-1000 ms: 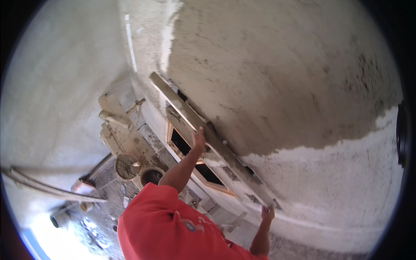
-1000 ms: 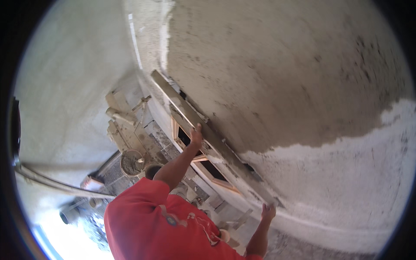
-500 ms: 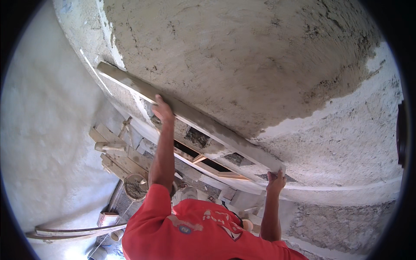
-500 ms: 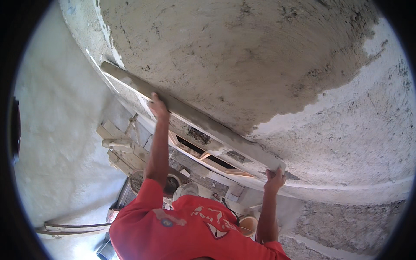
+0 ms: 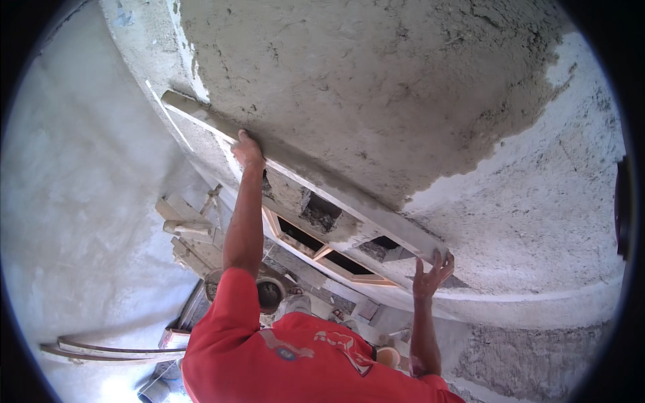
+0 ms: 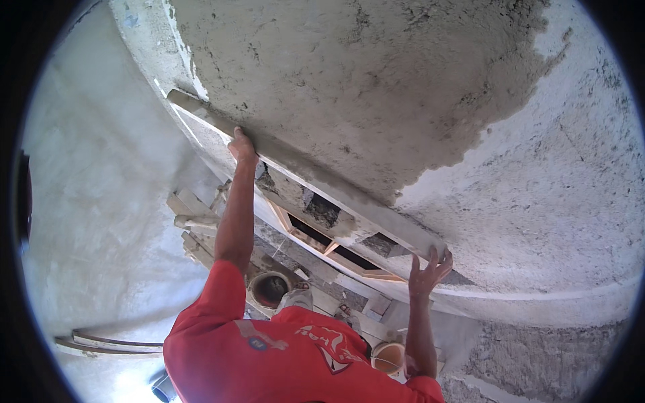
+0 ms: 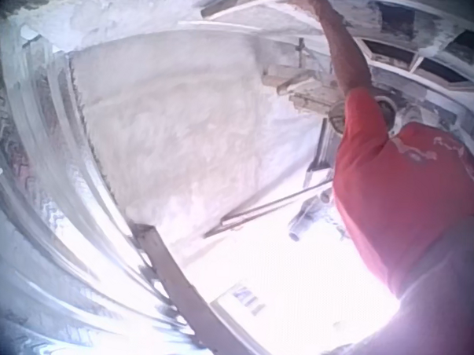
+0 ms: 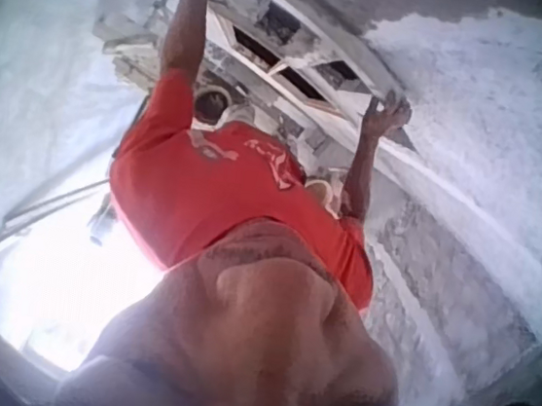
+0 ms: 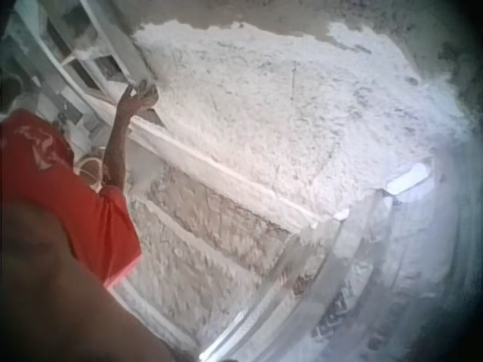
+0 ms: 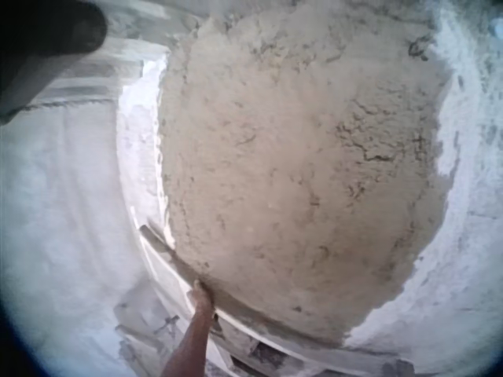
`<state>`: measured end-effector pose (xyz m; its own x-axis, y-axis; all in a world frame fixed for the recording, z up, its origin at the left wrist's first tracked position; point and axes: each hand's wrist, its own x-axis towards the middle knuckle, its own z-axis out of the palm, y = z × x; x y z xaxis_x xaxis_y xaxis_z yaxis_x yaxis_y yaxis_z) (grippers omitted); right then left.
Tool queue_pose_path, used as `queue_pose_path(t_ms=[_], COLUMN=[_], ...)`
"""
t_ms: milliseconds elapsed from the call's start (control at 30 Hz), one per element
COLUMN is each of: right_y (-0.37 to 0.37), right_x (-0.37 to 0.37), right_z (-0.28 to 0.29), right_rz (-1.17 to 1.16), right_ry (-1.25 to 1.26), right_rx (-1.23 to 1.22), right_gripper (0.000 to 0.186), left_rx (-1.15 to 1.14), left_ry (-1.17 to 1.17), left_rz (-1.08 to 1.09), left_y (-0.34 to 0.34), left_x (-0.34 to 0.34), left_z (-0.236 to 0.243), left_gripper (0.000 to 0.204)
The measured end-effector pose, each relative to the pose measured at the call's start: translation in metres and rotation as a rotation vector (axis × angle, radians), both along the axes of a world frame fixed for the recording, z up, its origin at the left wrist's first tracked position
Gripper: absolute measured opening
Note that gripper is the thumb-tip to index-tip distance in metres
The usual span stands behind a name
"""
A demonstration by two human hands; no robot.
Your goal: The person applies wet mortar to a wall opening using a trowel and then uses a wooden board to level the surface. They also scoop more mortar from a bucket.
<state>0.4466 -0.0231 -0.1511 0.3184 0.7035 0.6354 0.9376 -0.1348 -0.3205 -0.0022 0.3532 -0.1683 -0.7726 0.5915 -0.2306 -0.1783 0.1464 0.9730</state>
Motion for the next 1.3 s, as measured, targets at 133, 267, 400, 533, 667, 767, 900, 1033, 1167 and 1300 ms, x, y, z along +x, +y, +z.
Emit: queue_pose_path(t_ms=[133,267,400,533,667,767,900,1033,1167,1300], right_y=[-0.004,-0.046,-0.056,-0.034,0.011,0.043,0.042,0.020,-0.026,-0.023], right_x=[0.049,0.106,0.132,0.105,0.031,-0.005,-0.002,0.026,0.096,0.094], right_z=[-0.009,-0.014,-0.023,-0.009,0.031,0.052,0.056,0.064,0.055,0.049], right_rz=[0.183,0.200,0.158,0.141,0.198,0.219,0.240,0.261,0.156,0.066], right_ry=[-0.249,-0.276,-0.413,-0.471,-0.442,-0.452,-0.465,-0.392,-0.425,-0.486], right_rx=[0.018,0.033,0.016,0.048,0.135,0.153,0.107,0.101,0.038,0.105], right_gripper=[0.049,0.050,0.047,0.048,0.045,0.041,0.038,0.039,0.049,0.043], left_rx=[0.007,-0.047,0.149,0.213,0.346,0.433,0.291,0.243,0.335,0.311], left_ry=[0.004,0.095,-0.047,0.032,0.089,-0.164,-0.109,0.022,-0.028,0.070], left_rz=[-0.038,-0.057,0.025,0.019,0.056,0.063,0.070,0.108,-0.122,0.171], left_y=[-0.012,-0.067,-0.088,-0.064,-0.003,0.016,0.024,0.025,-0.040,-0.058], left_x=[0.005,0.081,0.104,0.080,-0.010,-0.040,-0.045,-0.040,0.056,0.076], left_z=[-0.008,-0.006,-0.007,-0.002,0.007,0.062,0.062,0.023,0.029,0.048], left_gripper=[0.073,0.072,0.069,0.067,0.064,0.058,0.058,0.061,0.060,0.053])
